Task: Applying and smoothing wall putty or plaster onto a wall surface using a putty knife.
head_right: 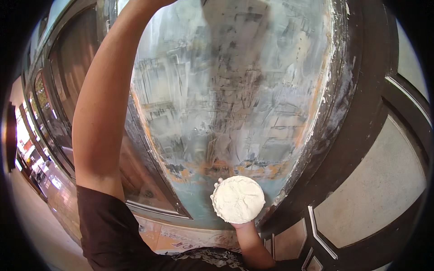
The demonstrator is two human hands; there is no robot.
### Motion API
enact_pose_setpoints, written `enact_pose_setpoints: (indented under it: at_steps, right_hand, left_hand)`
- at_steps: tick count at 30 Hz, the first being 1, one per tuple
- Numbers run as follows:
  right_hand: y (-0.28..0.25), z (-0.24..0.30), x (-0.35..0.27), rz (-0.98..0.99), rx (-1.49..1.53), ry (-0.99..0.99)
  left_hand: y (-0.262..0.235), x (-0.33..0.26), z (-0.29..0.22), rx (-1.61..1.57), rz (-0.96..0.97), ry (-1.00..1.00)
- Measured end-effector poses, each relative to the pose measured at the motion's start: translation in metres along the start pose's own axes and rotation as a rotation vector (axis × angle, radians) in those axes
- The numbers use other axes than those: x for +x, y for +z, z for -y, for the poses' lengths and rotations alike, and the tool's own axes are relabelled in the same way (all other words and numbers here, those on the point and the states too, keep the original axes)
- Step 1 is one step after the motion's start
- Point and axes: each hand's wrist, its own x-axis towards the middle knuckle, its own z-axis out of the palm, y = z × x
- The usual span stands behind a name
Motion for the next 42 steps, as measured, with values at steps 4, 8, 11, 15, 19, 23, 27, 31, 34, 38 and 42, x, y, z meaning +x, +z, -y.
enact_pose_setpoints:
  at_steps: [4, 8, 11, 15, 19, 23, 27, 31, 34, 38, 42]
  right_hand:
    - [0.002, 0.008, -0.002, -0.014, 0.084, 0.001]
    - [-0.007, 0.014, -0.006, 0.039, 0.074, 0.014]
    - [0.006, 0.008, -0.006, 0.042, -0.027, -0.044]
    - [0.007, 0.007, -0.007, 0.013, 0.014, -0.015]
    - [0.0, 0.007, -0.006, 0.055, -0.006, -0.004]
    - [0.0, 0.003, -0.005, 0.038, -0.002, -0.004]
    - [0.004, 0.001, -0.005, 0.03, -0.024, -0.027]
    - [0.001, 0.001, -0.005, 0.015, -0.005, -0.022]
    - [-0.004, 0.002, -0.005, 0.006, 0.003, -0.014]
    - [-0.004, 0.002, -0.006, -0.022, 0.031, -0.023]
    - [-0.003, 0.004, -0.007, -0.015, 0.03, -0.017]
  left_hand:
    - [0.011, 0.0, 0.007, -0.076, -0.118, 0.016]
    - [0.008, 0.009, 0.023, -0.094, -0.124, -0.004]
    - [0.004, 0.011, 0.027, -0.056, -0.112, 0.004]
    - [0.003, 0.007, 0.022, -0.009, -0.129, -0.017]
    - [-0.004, 0.002, 0.008, 0.036, -0.096, -0.108]
    - [-0.01, 0.003, 0.034, 0.001, -0.097, -0.136]
    - [-0.009, 0.003, 0.052, 0.001, -0.104, -0.2]
    - [-0.011, 0.003, 0.062, 0.033, -0.109, -0.213]
    - [-0.01, 0.002, 0.056, -0.026, -0.103, -0.219]
    - [-0.015, -0.001, 0.044, -0.02, -0.11, -0.191]
    - [-0.017, -0.002, 0.035, -0.068, -0.107, -0.111]
